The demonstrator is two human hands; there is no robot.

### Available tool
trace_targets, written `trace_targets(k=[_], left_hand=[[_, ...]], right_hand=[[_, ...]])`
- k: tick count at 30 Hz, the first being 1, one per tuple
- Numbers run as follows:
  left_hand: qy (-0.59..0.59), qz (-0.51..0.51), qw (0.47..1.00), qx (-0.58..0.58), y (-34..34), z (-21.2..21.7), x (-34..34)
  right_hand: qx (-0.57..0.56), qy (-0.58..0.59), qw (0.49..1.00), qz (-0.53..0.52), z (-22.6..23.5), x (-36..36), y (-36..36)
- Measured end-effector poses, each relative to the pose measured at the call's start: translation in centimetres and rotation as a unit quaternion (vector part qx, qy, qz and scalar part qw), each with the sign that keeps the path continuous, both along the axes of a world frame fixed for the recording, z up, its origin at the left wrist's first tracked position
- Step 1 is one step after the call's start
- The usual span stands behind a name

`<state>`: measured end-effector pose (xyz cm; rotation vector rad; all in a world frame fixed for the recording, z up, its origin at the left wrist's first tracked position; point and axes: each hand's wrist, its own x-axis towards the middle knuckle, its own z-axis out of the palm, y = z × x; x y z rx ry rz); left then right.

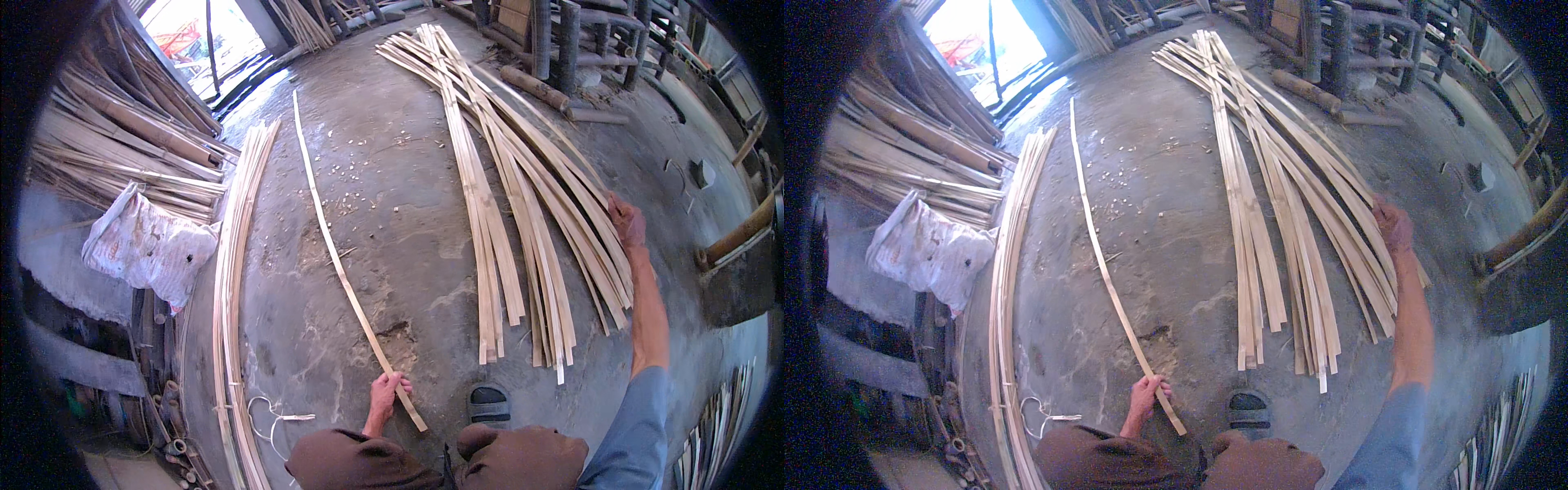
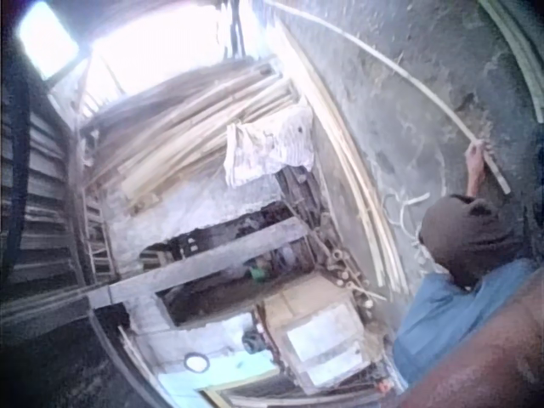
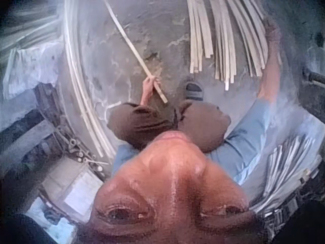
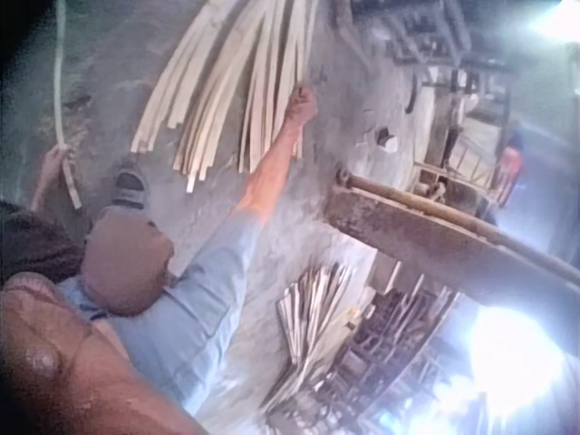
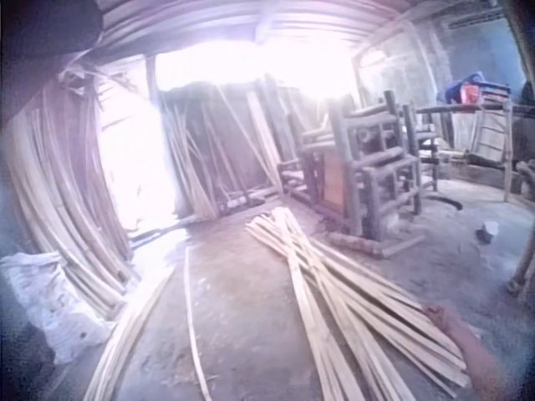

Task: The person repeatedly picks up thin bamboo strips from a pile on the floor, aligns them side by side, and arranges them into a neat stack. The person uses both hands to adjust and straighten the strips throughout the process.

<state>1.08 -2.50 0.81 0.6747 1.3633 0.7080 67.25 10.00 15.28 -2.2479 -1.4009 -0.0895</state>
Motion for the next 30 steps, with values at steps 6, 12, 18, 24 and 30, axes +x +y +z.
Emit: trace_targets(k=[6, 12, 18, 24, 30], left_hand=[[0.005, -0.006, 1.000, 0.012, 0.1, 0.4, 0.3], [0.002, -0.007, 1.000, 0.010, 0.1, 0.8, 0.7], [0.002, -0.006, 1.000, 0.006, 0.0, 0.5, 0.5], [-0.007, -0.024, 1.000, 0.002, 0.6, 0.9, 1.5], [-0.115, -0.078, 0.990, -0.024, 1.6, 2.3, 3.6]], right_hand=[[-0.081, -0.099, 0.991, -0.025, 0.1, 3.1, -1.2], [-0.051, -0.081, 0.995, -0.015, 0.2, 7.1, -0.3], [-0.080, -0.192, 0.976, -0.066, 0.9, 10.2, 1.4], [-0.100, -0.249, 0.957, -0.113, -2.1, 14.3, 0.4], [0.113, -0.362, 0.925, 0.036, -8.1, 8.1, 0.1]])
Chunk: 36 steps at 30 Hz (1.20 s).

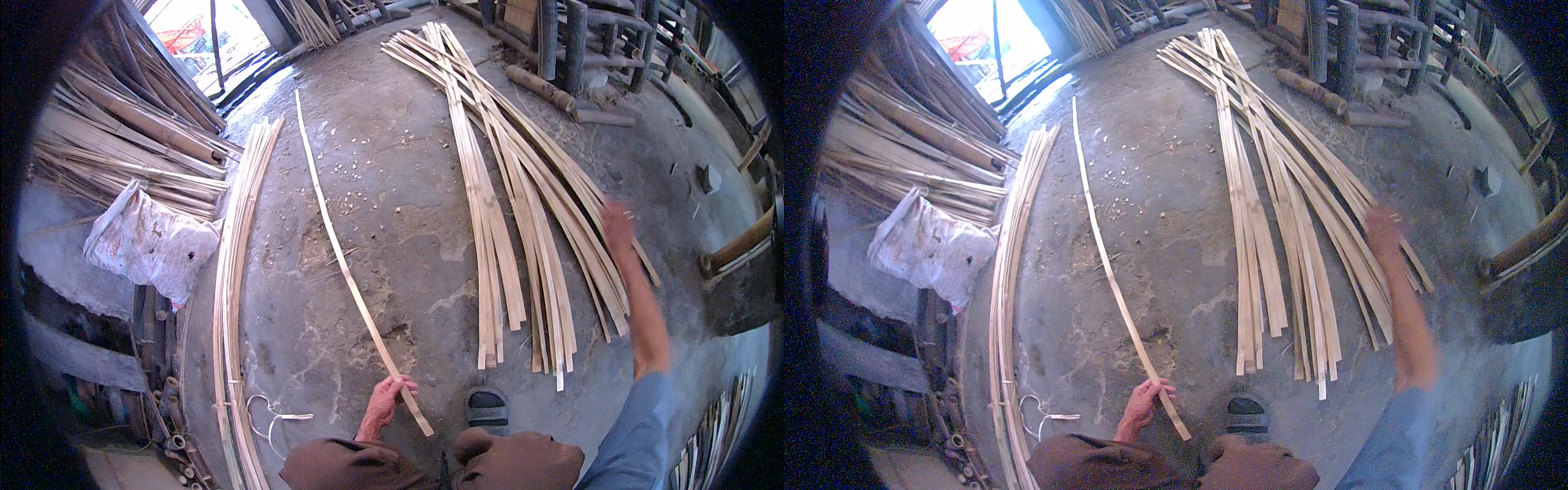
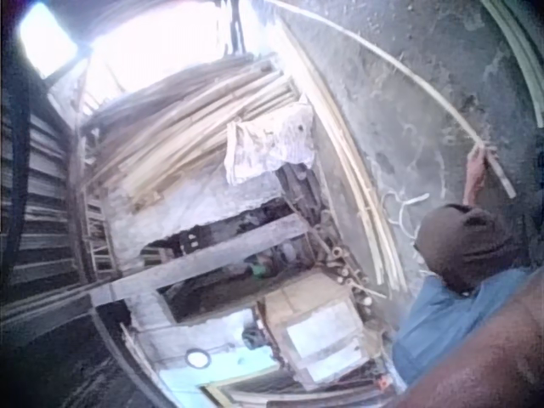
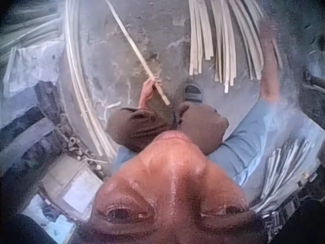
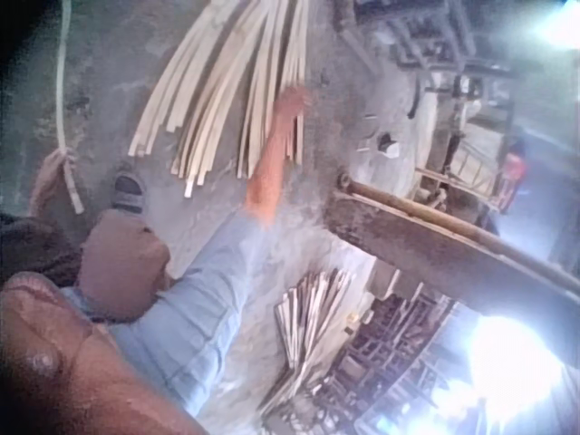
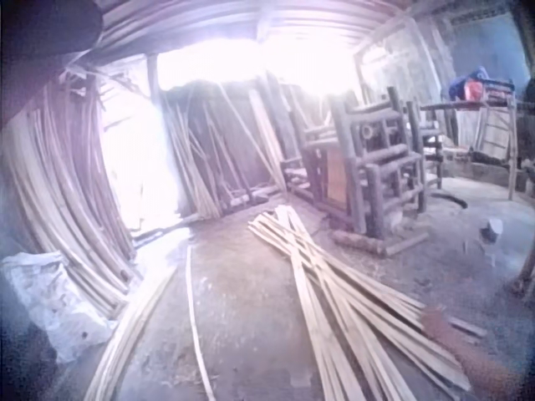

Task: The person repeatedly picks up thin bamboo strips from a pile on the floor, aligns them side by side, and arranges them into a neat stack. The person uses both hands to adjust and straighten the strips throughout the process.

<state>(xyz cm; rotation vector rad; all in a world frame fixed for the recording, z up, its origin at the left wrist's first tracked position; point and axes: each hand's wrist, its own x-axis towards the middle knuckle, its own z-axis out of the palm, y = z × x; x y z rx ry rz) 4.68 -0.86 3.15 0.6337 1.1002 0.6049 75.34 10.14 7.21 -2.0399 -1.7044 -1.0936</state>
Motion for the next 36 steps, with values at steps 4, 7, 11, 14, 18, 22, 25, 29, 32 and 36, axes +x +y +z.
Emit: trace_targets(k=[4, 7, 11, 14, 18, 22, 25, 29, 32, 36], left_hand=[[0.044, -0.032, 0.999, -0.003, -1.3, 3.2, -0.8], [0.018, -0.081, 0.997, 0.003, -1.1, 3.2, 0.8], [0.115, -0.186, 0.974, 0.056, -0.6, 3.9, 2.6], [0.066, -0.187, 0.979, 0.048, -1.6, 3.3, 2.0], [0.004, -0.170, 0.985, 0.016, -2.6, 2.8, 1.2], [0.013, -0.150, 0.989, -0.008, -2.3, 1.1, 0.4], [0.016, -0.147, 0.989, 0.011, -1.8, 0.1, 0.5], [0.027, -0.162, 0.985, 0.045, 0.0, 1.5, 2.0], [0.022, -0.201, 0.976, 0.075, 1.5, 3.8, 3.8], [0.003, -0.223, 0.966, 0.131, 3.0, 5.6, 6.6]], right_hand=[[-0.228, 0.563, 0.739, 0.290, -4.3, -27.3, 0.1], [-0.360, 0.664, 0.581, 0.304, -7.2, -43.2, -4.3], [-0.436, 0.791, 0.350, 0.249, -5.7, -53.3, -6.6], [-0.356, 0.829, 0.388, 0.189, -4.2, -54.6, -6.9], [-0.174, 0.750, 0.593, 0.233, 3.2, -51.3, -6.3], [-0.068, 0.741, 0.630, 0.221, 8.4, -46.3, -4.6], [-0.059, 0.714, 0.654, 0.244, 10.5, -44.8, -3.9], [-0.056, 0.700, 0.669, 0.243, 9.9, -44.3, -2.3], [-0.027, 0.679, 0.692, 0.244, 7.4, -44.3, -0.2], [-0.088, 0.713, 0.666, 0.199, 7.1, -44.8, 1.9]])
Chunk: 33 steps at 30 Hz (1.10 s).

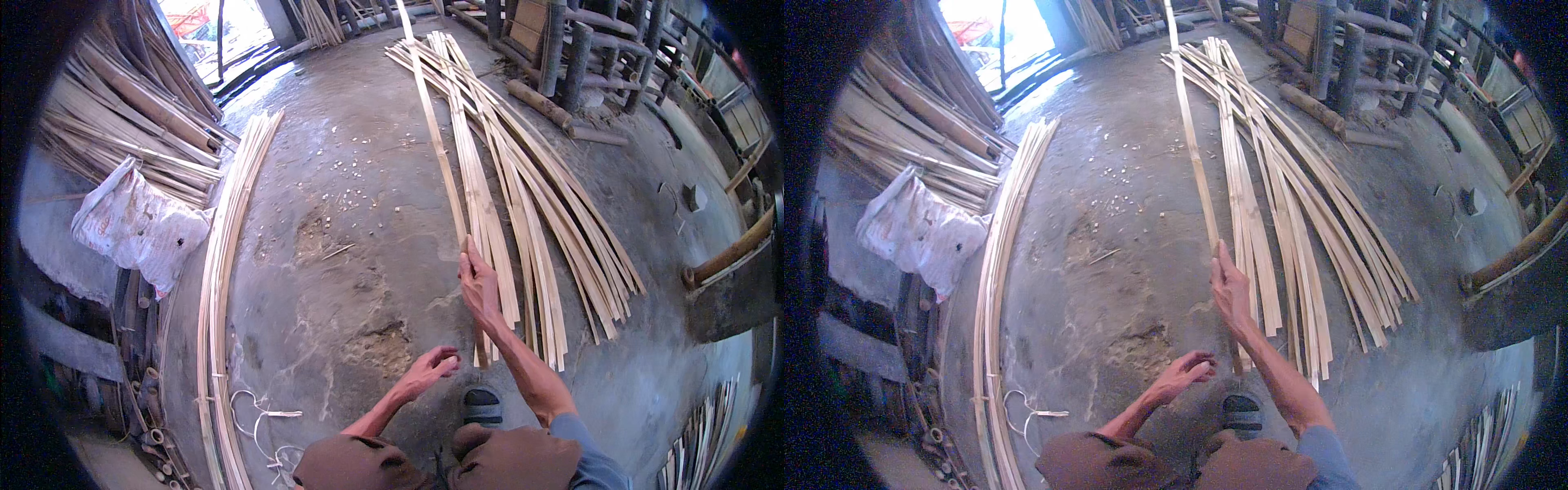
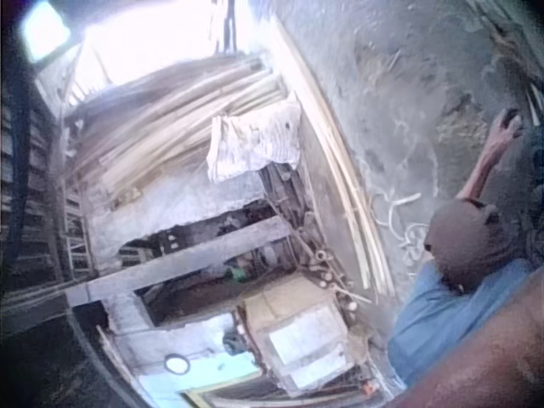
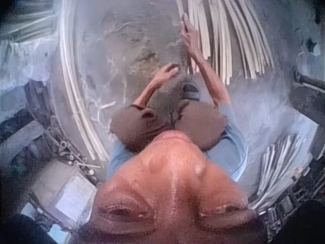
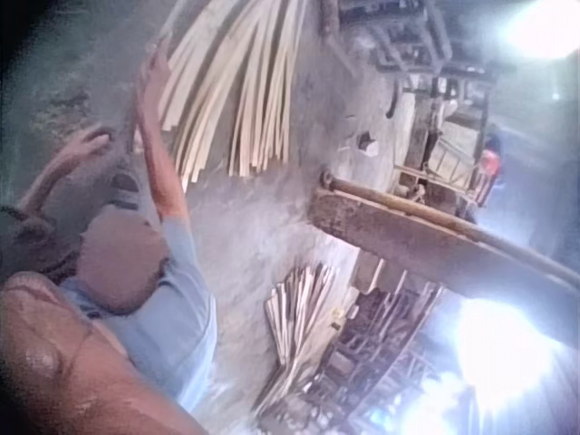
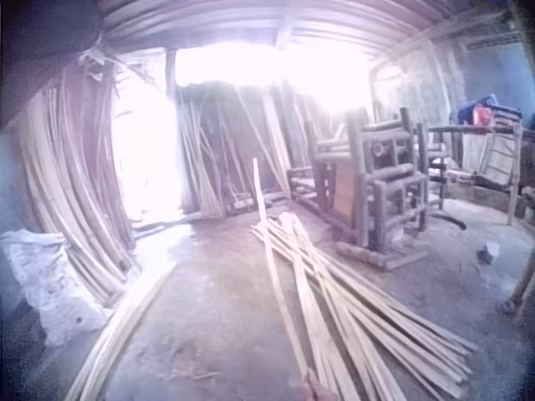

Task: The person repeatedly picks up thin bamboo strips from a pile on the floor, aligns them side by side, and arranges them into a neat stack. The person uses both hands to adjust and straighten the strips throughout the process.

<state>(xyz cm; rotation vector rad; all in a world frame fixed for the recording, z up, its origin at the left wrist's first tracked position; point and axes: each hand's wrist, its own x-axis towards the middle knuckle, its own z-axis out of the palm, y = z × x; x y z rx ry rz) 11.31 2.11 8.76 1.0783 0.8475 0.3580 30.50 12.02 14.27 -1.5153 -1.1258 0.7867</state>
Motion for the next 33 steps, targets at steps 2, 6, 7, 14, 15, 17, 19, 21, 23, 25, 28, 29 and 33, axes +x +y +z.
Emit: trace_targets(k=[2, 6, 7, 14, 15, 17, 19, 21, 23, 25, 28, 29, 33], left_hand=[[-0.029, 0.005, 0.999, -0.021, 0.9, 1.0, 2.0], [-0.048, 0.005, 0.998, -0.047, 2.2, 2.7, 5.1], [-0.042, 0.015, 0.997, -0.061, 2.4, 2.4, 5.7], [0.008, 0.018, 0.999, -0.044, 3.2, 0.6, 8.2], [0.017, 0.019, 0.999, -0.041, 3.1, 0.5, 8.6], [0.039, 0.020, 0.999, -0.030, 3.2, 0.4, 9.6], [0.072, 0.022, 0.997, -0.016, 3.6, 0.2, 8.5], [0.099, -0.004, 0.995, 0.005, 4.4, -0.1, 7.6], [0.071, 0.015, 0.997, -0.031, 4.3, 0.5, 7.3], [0.054, 0.013, 0.997, -0.057, 4.3, 0.5, 7.2], [0.057, 0.020, 0.992, -0.107, 4.7, 0.3, 6.4], [0.062, 0.018, 0.991, -0.116, 4.8, 0.4, 6.1], [0.065, 0.002, 0.989, -0.136, 5.9, 0.6, 5.3]], right_hand=[[0.016, 0.014, 0.999, -0.024, -1.7, 0.4, 1.4], [0.008, 0.028, 0.998, -0.047, -3.2, 1.5, 3.5], [0.002, 0.028, 0.998, -0.052, -3.8, 1.9, 4.1], [-0.113, 0.053, 0.992, 0.005, -6.2, 5.7, 4.7], [-0.133, 0.061, 0.989, 0.016, -6.1, 6.3, 4.4], [0.012, -0.080, 0.997, -0.011, -9.1, 9.8, 4.1], [0.008, -0.171, 0.985, -0.025, -8.4, 13.6, 4.0], [0.076, -0.256, 0.961, -0.073, -10.0, 22.3, 3.1], [0.010, -0.389, 0.903, -0.185, -10.4, 30.1, 2.2], [-0.051, -0.469, 0.841, -0.264, -11.3, 37.9, 0.6], [-0.165, -0.532, 0.792, -0.250, -12.7, 44.6, -1.4], [-0.183, -0.537, 0.784, -0.250, -13.5, 45.2, -1.8], [-0.317, -0.518, 0.770, -0.197, -16.0, 50.2, -3.3]])
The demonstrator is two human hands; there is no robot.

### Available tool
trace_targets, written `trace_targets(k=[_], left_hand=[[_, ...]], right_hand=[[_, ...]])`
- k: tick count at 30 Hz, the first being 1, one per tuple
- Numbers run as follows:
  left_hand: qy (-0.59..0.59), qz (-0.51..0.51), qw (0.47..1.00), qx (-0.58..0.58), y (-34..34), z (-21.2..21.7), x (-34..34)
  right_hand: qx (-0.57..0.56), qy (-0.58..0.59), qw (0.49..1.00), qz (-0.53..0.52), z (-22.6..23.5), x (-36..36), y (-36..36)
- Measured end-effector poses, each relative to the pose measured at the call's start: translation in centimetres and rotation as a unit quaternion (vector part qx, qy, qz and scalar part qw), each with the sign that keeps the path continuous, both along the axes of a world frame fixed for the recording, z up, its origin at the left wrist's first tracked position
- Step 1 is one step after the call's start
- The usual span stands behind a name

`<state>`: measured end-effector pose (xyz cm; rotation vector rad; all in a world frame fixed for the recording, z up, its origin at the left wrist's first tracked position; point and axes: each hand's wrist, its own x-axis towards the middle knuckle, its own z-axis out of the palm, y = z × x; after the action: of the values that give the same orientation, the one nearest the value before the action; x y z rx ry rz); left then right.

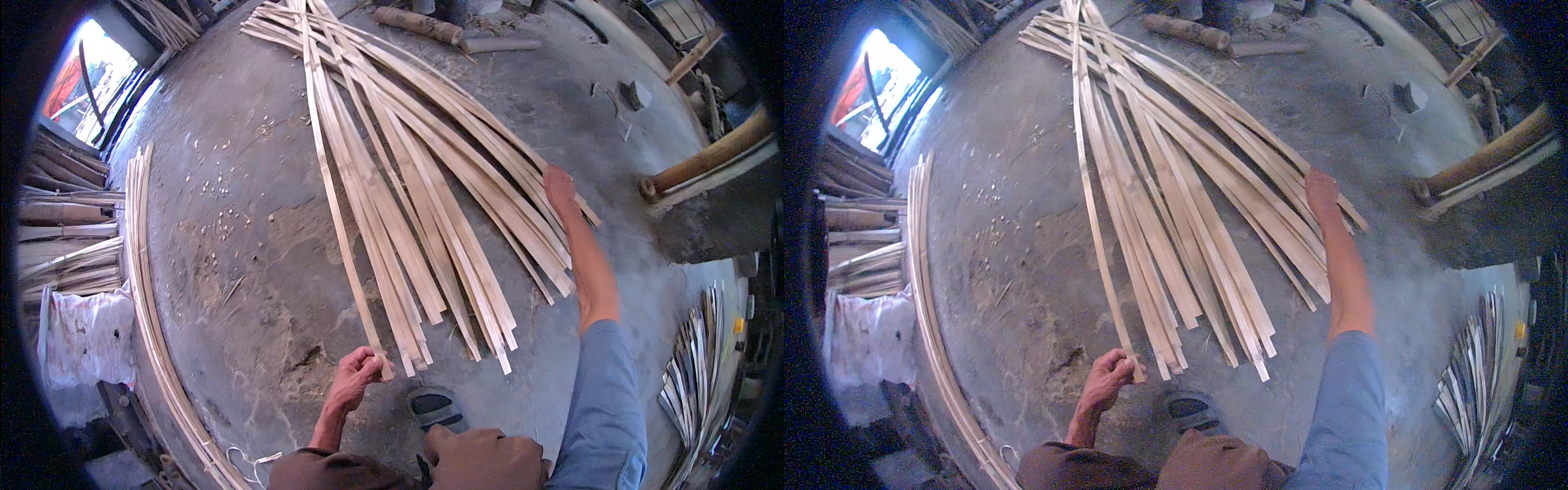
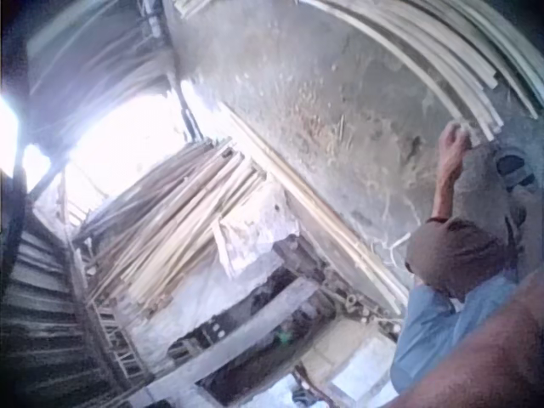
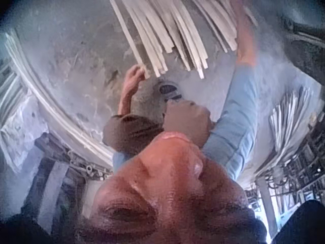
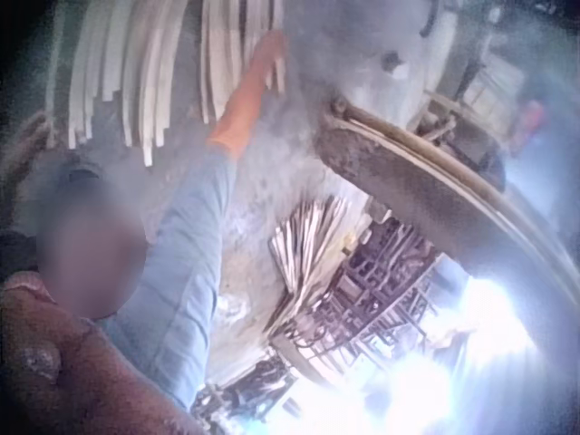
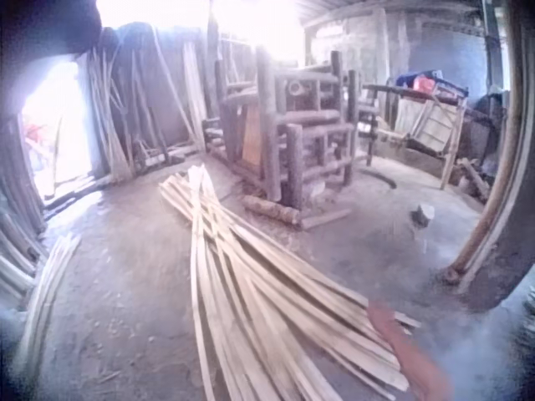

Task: The person repeatedly picks up thin bamboo strips from a pile on the floor, aligns them side by side, and arranges them into a neat stack. The person uses both hands to adjust and straighten the strips throughout the process.

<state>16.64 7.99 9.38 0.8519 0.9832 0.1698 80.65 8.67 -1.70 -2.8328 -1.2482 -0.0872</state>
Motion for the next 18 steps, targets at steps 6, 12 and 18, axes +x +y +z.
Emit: trace_targets(k=[6, 12, 18], left_hand=[[-0.004, -0.005, 1.000, -0.021, 0.0, -0.3, -0.7], [-0.014, -0.004, 1.000, -0.012, -0.4, -0.3, -1.0], [-0.041, -0.016, 0.999, -0.007, -0.3, -0.7, -0.4]], right_hand=[[-0.002, -0.096, 0.994, 0.054, -1.9, 1.8, -0.6], [-0.023, -0.073, 0.992, 0.101, -0.1, -0.7, 0.8], [-0.092, -0.015, 0.994, 0.052, -0.7, 0.2, 1.9]])
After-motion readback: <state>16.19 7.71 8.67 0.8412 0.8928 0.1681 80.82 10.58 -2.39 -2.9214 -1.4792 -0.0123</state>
